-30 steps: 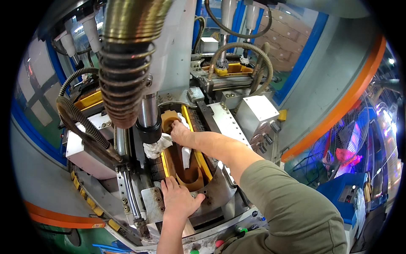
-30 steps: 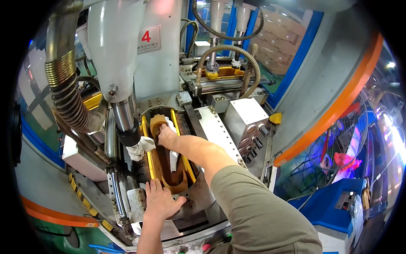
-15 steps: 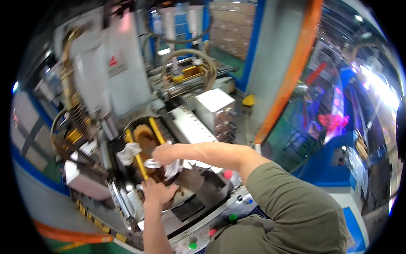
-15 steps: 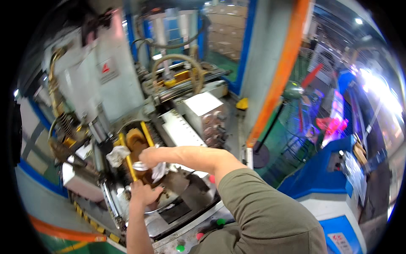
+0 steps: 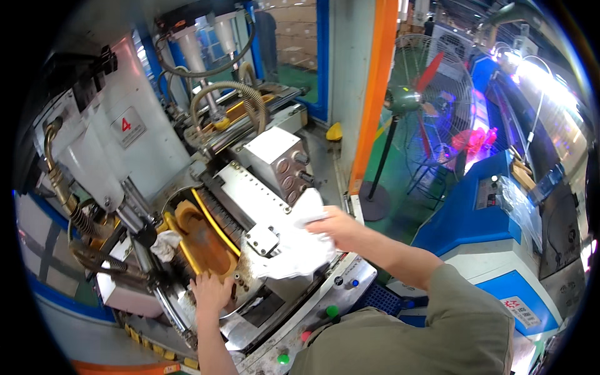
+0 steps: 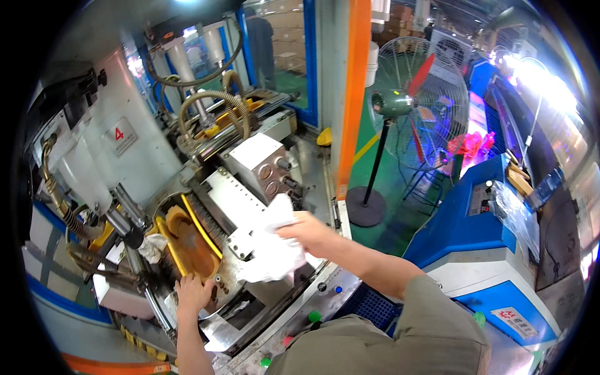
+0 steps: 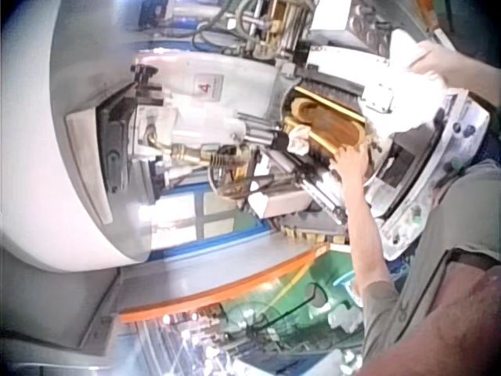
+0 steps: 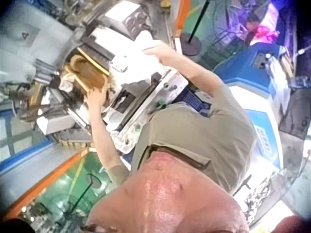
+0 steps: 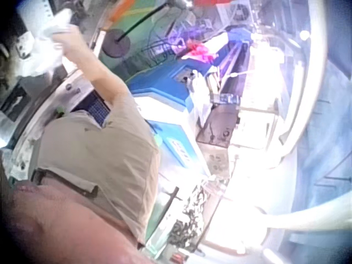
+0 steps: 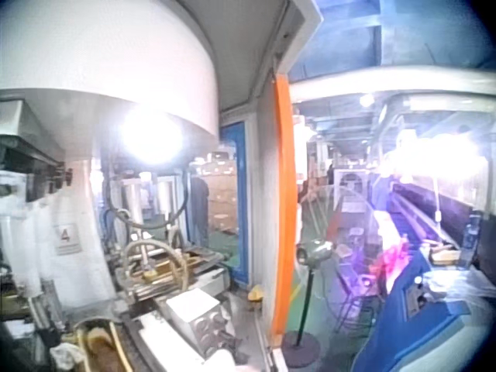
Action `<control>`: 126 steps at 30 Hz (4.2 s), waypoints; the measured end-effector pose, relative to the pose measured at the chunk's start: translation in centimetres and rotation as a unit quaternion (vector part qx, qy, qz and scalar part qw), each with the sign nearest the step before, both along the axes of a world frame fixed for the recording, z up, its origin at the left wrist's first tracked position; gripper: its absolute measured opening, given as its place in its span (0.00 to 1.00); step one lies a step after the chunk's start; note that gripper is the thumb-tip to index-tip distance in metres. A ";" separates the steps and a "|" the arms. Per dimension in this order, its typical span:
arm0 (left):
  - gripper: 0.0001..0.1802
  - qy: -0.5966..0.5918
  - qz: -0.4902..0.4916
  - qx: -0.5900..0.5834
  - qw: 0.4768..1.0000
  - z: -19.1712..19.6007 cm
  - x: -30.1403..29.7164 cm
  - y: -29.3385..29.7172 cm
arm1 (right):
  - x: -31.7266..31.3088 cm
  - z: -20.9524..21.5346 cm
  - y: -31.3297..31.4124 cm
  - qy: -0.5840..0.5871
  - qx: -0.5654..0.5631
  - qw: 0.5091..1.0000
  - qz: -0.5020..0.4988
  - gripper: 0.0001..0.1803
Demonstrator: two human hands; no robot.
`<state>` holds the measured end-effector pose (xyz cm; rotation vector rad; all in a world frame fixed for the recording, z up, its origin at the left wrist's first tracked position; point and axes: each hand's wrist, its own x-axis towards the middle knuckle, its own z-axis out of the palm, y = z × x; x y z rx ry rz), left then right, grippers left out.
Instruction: The person repeatedly wipes the interior surfaces of a yellow mold cavity using a white cloth. They reach into the mold, wipe different sections, and occasionally adjust the cloth while continuing to clean the same area.
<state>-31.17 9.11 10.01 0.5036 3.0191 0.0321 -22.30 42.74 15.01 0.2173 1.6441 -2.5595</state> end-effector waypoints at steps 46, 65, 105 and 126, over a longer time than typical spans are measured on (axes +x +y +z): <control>0.22 -0.157 -0.174 0.243 0.941 -4.1 16.5 8.1 | 5.8 -8.7 16.6 -0.057 -0.224 0.951 -0.207 0.18; 0.39 -0.092 -0.418 0.060 0.902 -13.9 17.4 18.9 | 27.0 -5.6 6.9 -0.061 -0.193 0.852 -0.483 0.19; 0.33 -0.566 -0.209 0.498 0.623 -2.7 16.5 16.3 | 23.8 -6.6 -1.5 -0.030 -0.224 0.902 -0.369 0.19; 0.36 -0.402 -0.198 0.515 0.730 0.2 19.2 10.1 | 20.1 -6.1 -10.8 0.017 -0.147 0.976 -0.158 0.22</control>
